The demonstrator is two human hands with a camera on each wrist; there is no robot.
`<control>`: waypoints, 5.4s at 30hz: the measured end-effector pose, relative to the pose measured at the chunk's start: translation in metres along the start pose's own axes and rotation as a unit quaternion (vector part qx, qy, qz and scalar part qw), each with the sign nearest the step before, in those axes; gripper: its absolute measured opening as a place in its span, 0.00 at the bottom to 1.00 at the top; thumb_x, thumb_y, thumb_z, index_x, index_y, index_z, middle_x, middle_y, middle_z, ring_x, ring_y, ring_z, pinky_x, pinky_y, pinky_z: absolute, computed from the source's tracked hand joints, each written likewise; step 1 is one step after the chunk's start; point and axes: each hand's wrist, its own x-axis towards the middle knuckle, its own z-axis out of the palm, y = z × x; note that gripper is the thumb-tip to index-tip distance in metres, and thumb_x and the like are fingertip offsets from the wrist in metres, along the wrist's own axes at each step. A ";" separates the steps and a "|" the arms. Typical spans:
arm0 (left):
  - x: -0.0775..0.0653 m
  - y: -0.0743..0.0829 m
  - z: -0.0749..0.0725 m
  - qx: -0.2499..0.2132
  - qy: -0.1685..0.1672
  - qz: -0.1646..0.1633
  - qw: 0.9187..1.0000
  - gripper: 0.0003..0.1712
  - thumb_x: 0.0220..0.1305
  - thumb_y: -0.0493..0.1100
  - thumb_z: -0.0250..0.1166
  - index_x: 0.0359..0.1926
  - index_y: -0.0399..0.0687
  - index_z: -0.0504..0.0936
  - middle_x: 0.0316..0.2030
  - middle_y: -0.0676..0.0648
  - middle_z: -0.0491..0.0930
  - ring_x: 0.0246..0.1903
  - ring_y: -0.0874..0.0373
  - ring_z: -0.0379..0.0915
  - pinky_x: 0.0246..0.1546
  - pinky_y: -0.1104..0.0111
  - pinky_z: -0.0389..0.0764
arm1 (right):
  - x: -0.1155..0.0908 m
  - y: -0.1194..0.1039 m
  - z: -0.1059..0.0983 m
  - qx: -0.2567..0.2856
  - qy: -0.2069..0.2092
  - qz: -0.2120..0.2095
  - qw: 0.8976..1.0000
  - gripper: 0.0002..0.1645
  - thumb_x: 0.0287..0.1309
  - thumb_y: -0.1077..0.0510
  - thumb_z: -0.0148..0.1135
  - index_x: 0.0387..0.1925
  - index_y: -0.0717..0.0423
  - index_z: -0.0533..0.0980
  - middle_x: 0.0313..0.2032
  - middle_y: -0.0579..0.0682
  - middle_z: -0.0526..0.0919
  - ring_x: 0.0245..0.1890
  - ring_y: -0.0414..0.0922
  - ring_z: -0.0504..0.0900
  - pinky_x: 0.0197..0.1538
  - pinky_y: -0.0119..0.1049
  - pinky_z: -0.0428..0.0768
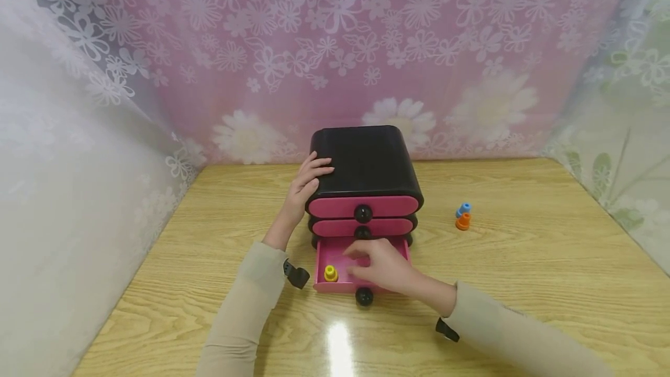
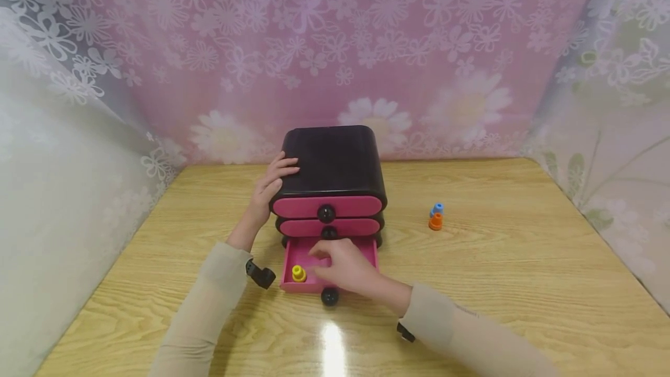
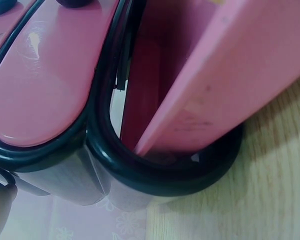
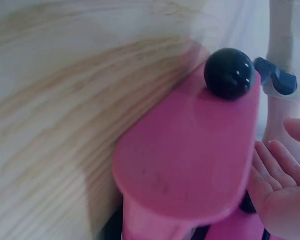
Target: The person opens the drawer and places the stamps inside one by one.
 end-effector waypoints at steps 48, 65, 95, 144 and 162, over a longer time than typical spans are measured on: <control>-0.005 -0.031 -0.004 -0.009 0.002 0.000 1.000 0.21 0.60 0.36 0.42 0.47 0.24 0.71 0.55 0.31 0.63 0.64 0.46 0.38 0.61 0.55 0.38 | -0.068 0.085 -0.135 -0.058 0.158 0.170 0.971 0.25 0.57 0.50 0.54 0.46 0.69 0.72 0.41 0.64 0.78 0.42 0.59 0.76 0.40 0.49 0.75; 0.001 0.005 0.001 -0.004 -0.001 -0.008 1.000 0.18 0.55 0.26 0.39 0.44 0.16 0.68 0.52 0.22 0.60 0.61 0.32 0.36 0.61 0.53 0.39 | -0.062 0.127 -0.152 -0.123 0.126 0.224 0.959 0.25 0.55 0.52 0.56 0.43 0.73 0.72 0.39 0.67 0.77 0.39 0.60 0.75 0.35 0.47 0.76; -0.011 -0.032 -0.004 -0.008 -0.003 -0.010 1.000 0.22 0.60 0.37 0.42 0.47 0.25 0.71 0.55 0.31 0.63 0.64 0.46 0.37 0.61 0.52 0.37 | -0.053 0.144 -0.139 -0.166 0.065 0.213 0.961 0.12 0.48 0.59 0.60 0.28 0.66 0.76 0.26 0.55 0.79 0.28 0.51 0.76 0.29 0.43 0.74; -0.002 -0.007 0.000 -0.009 0.002 -0.002 1.000 0.19 0.60 0.32 0.41 0.46 0.21 0.70 0.53 0.28 0.62 0.63 0.39 0.37 0.61 0.53 0.38 | -0.037 0.026 -0.052 -0.008 0.049 0.032 0.998 0.09 0.45 0.62 0.64 0.31 0.60 0.77 0.29 0.46 0.79 0.31 0.43 0.79 0.37 0.36 0.78; -0.003 -0.029 -0.005 -0.011 -0.001 0.005 1.000 0.21 0.61 0.36 0.42 0.47 0.23 0.71 0.55 0.31 0.63 0.64 0.45 0.37 0.62 0.55 0.38 | -0.014 0.023 -0.014 -0.050 -0.005 0.005 0.999 0.09 0.44 0.66 0.63 0.32 0.57 0.78 0.30 0.44 0.81 0.33 0.42 0.80 0.37 0.36 0.78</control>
